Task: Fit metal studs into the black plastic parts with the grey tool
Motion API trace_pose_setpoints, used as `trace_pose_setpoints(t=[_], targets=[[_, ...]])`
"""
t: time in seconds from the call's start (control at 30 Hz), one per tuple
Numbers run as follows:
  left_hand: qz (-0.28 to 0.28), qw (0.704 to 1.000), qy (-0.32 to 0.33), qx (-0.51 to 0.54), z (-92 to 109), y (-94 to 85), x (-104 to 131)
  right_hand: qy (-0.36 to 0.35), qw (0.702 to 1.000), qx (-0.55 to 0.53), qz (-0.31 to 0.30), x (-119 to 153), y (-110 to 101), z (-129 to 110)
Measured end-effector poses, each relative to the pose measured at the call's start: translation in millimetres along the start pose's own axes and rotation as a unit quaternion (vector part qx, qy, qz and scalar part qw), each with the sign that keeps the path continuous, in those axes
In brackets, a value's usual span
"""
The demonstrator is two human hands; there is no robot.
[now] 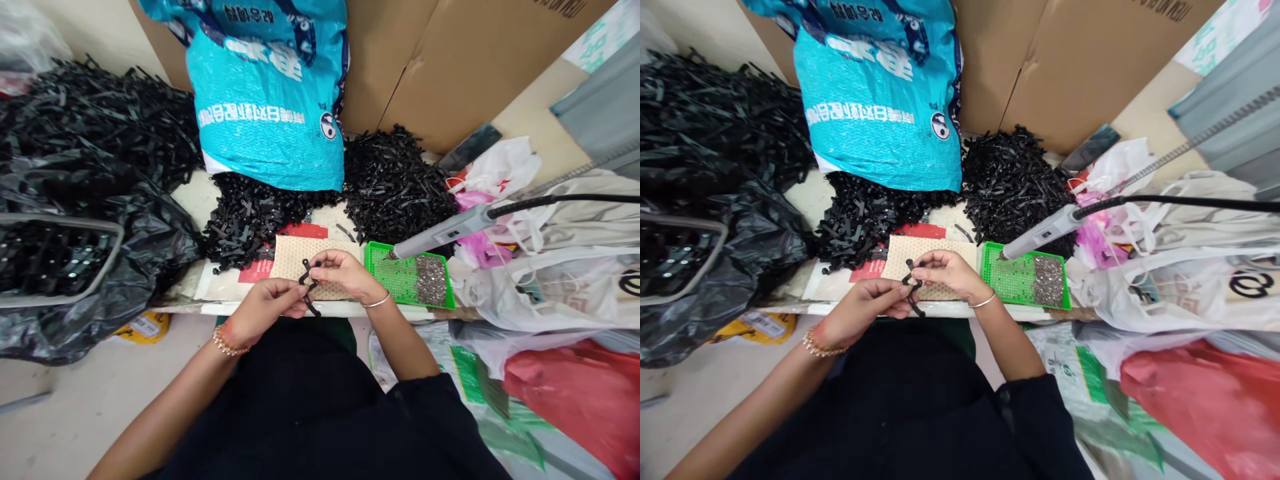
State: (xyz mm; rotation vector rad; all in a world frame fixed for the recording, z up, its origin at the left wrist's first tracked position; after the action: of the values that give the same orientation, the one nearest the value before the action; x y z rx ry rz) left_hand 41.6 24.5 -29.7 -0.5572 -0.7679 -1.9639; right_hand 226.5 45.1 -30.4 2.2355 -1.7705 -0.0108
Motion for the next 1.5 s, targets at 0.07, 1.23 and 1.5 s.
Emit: trace_pose_setpoints(t=[0.07,1.23,1.5], targets=[[0.009,1.0,0.002,0.023,0,-0.3,0,-0.019,1.0,-0.004,0.013,0,1,5],[0.042,0.974,-0.002,0.223,-15,4.0,-16,-0.176,0.966,0.071,0.176,25,33,45],[0.056,0.991,0.021,0.116,17,15.5,-42,-0.362,0.728,0.34,0.472,87,-53,-19]])
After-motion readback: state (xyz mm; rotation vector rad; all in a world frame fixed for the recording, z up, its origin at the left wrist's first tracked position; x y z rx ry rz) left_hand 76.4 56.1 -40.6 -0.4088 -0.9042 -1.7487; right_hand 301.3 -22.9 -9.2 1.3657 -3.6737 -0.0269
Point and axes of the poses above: each hand's wrist, its own x-axis away from the middle knuckle, its own y-axis out of the palm, z = x × y, the point moved 3 cm from there along -x, towards the middle knuckle, and after that the axes turned 11 degrees about -y, right-handed, at the moved point
